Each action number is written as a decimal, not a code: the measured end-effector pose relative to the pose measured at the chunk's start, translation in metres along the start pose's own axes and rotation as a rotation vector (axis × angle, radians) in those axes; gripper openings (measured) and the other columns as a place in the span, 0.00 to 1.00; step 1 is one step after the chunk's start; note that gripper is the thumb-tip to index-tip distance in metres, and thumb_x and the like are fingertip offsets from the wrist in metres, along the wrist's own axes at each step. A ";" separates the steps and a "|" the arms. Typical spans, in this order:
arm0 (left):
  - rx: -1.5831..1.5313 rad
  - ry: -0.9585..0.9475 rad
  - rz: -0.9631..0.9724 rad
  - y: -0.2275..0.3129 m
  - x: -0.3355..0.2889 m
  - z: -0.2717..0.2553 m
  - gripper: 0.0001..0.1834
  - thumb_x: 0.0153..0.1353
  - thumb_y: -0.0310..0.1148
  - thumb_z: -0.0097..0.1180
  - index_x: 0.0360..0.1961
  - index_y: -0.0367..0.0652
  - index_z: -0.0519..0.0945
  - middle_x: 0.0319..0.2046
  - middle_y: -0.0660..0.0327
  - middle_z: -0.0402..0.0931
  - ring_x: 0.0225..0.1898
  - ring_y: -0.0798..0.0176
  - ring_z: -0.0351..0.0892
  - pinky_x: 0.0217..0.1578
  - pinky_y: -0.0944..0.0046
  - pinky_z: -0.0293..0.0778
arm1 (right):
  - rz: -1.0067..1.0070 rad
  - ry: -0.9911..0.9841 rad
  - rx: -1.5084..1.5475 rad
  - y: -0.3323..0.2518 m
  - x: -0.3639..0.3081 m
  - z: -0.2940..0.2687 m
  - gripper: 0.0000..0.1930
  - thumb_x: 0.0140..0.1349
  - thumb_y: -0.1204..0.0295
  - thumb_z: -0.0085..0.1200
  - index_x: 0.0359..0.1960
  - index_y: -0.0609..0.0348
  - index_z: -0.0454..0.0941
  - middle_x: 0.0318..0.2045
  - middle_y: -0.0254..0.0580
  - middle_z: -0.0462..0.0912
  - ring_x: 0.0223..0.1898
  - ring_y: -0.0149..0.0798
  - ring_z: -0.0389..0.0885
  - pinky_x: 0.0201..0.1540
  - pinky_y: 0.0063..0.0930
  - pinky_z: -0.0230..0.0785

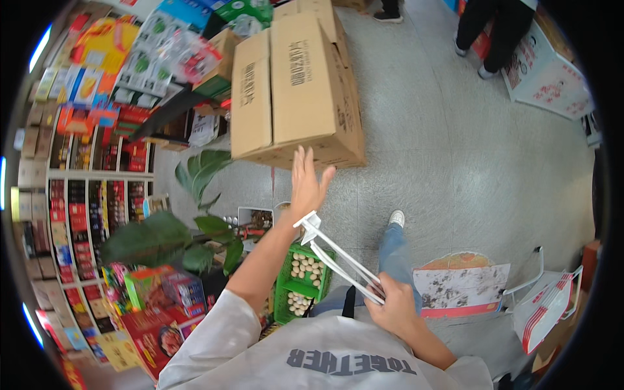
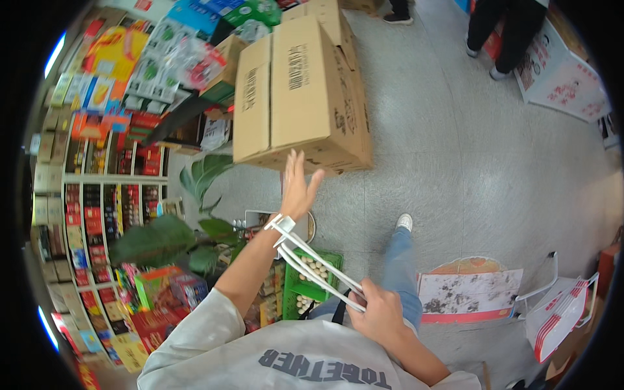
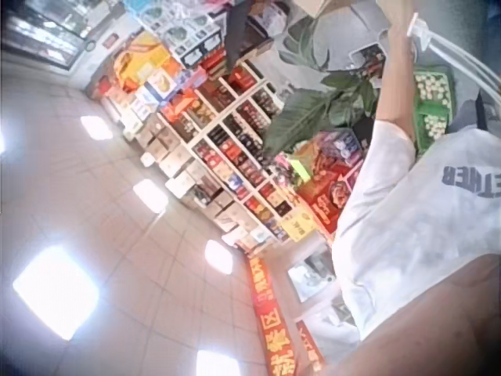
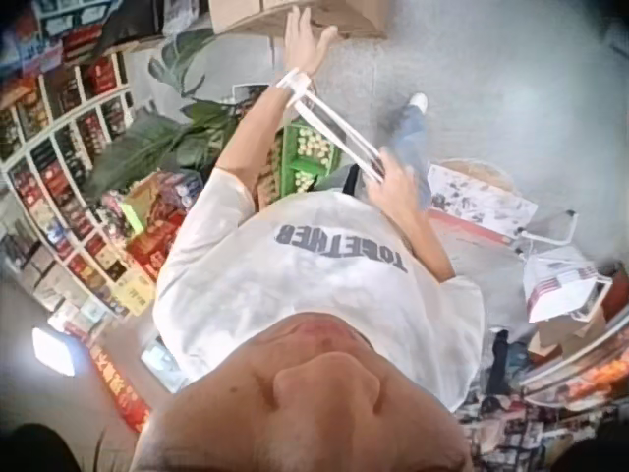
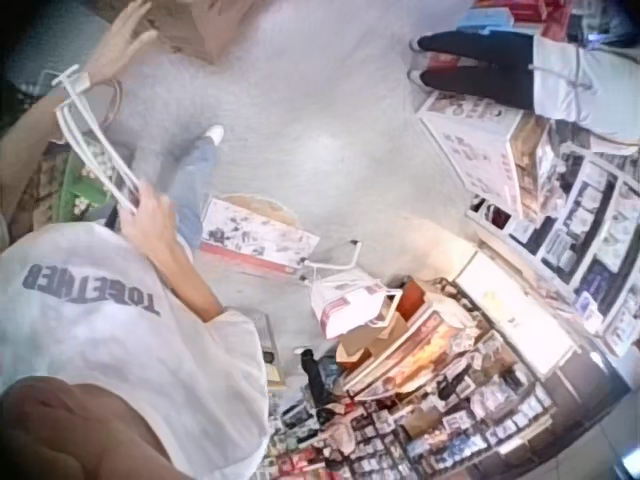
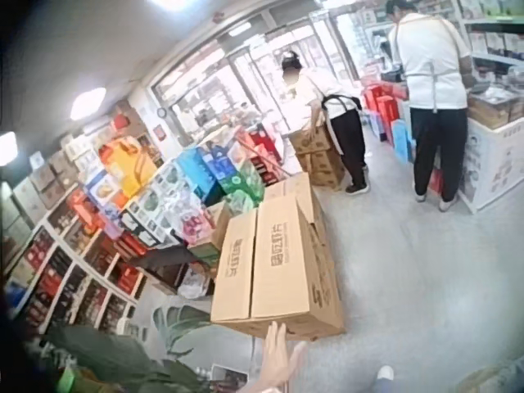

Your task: The person moves a plastic stool, then sits on a chair and assembles white plastic hangers from a basket. They attach hooks to hanger frames and place the assembled hangers into a red basket. The person also handles packaged food items and a yellow colander containing small white objects.

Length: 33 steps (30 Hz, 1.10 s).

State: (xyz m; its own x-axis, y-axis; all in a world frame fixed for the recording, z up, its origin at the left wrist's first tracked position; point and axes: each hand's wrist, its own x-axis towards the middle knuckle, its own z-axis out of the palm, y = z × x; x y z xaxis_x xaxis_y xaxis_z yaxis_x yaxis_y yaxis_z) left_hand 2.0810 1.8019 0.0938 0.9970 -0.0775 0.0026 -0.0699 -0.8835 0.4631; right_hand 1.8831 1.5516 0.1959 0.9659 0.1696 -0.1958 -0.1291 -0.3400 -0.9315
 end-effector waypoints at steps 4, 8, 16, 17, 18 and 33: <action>0.435 -0.045 -0.003 -0.015 0.140 0.032 0.51 0.67 0.66 0.42 0.73 0.32 0.49 0.74 0.36 0.40 0.76 0.38 0.34 0.73 0.41 0.34 | 0.092 0.014 -0.017 0.019 0.048 -0.019 0.11 0.53 0.72 0.62 0.26 0.61 0.71 0.19 0.48 0.80 0.19 0.52 0.81 0.23 0.42 0.73; 0.402 -0.118 -0.223 -0.035 0.188 0.046 0.56 0.63 0.71 0.41 0.75 0.36 0.45 0.75 0.37 0.38 0.76 0.38 0.33 0.71 0.34 0.33 | 0.166 0.017 0.055 0.028 0.083 -0.031 0.11 0.52 0.72 0.62 0.27 0.60 0.70 0.18 0.45 0.80 0.18 0.49 0.81 0.23 0.41 0.73; 0.330 -0.145 -0.210 -0.053 0.181 0.049 0.54 0.65 0.68 0.43 0.75 0.35 0.44 0.74 0.37 0.39 0.76 0.37 0.35 0.69 0.31 0.35 | 0.242 0.041 0.167 0.034 0.137 -0.037 0.10 0.54 0.73 0.61 0.26 0.60 0.71 0.18 0.45 0.80 0.18 0.48 0.81 0.23 0.40 0.73; 0.328 -0.152 -0.211 -0.053 0.180 0.047 0.54 0.65 0.68 0.43 0.75 0.35 0.44 0.74 0.37 0.39 0.76 0.37 0.35 0.69 0.30 0.35 | 0.252 0.048 0.181 0.033 0.141 -0.037 0.10 0.54 0.73 0.61 0.26 0.60 0.71 0.18 0.45 0.80 0.18 0.48 0.81 0.23 0.40 0.73; 0.320 -0.160 -0.211 -0.052 0.180 0.047 0.53 0.65 0.68 0.43 0.75 0.36 0.44 0.74 0.37 0.39 0.76 0.37 0.35 0.69 0.30 0.35 | 0.265 0.056 0.189 0.032 0.143 -0.037 0.09 0.54 0.73 0.61 0.26 0.60 0.71 0.18 0.45 0.80 0.18 0.48 0.81 0.23 0.40 0.73; 0.370 -0.030 -0.225 -0.052 0.184 0.060 0.54 0.63 0.70 0.43 0.75 0.38 0.47 0.74 0.39 0.42 0.76 0.38 0.36 0.70 0.31 0.33 | 0.625 0.471 0.166 0.004 0.030 -0.015 0.11 0.52 0.71 0.64 0.24 0.60 0.73 0.14 0.42 0.76 0.15 0.39 0.76 0.22 0.32 0.69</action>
State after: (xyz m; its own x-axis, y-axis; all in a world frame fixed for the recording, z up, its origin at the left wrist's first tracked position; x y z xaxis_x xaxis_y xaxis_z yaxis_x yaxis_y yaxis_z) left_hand 2.2666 1.8063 0.0172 0.9877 0.1274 -0.0902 0.1363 -0.9856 0.1005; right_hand 1.9154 1.5417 0.1907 0.6920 -0.4280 -0.5813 -0.6740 -0.0947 -0.7326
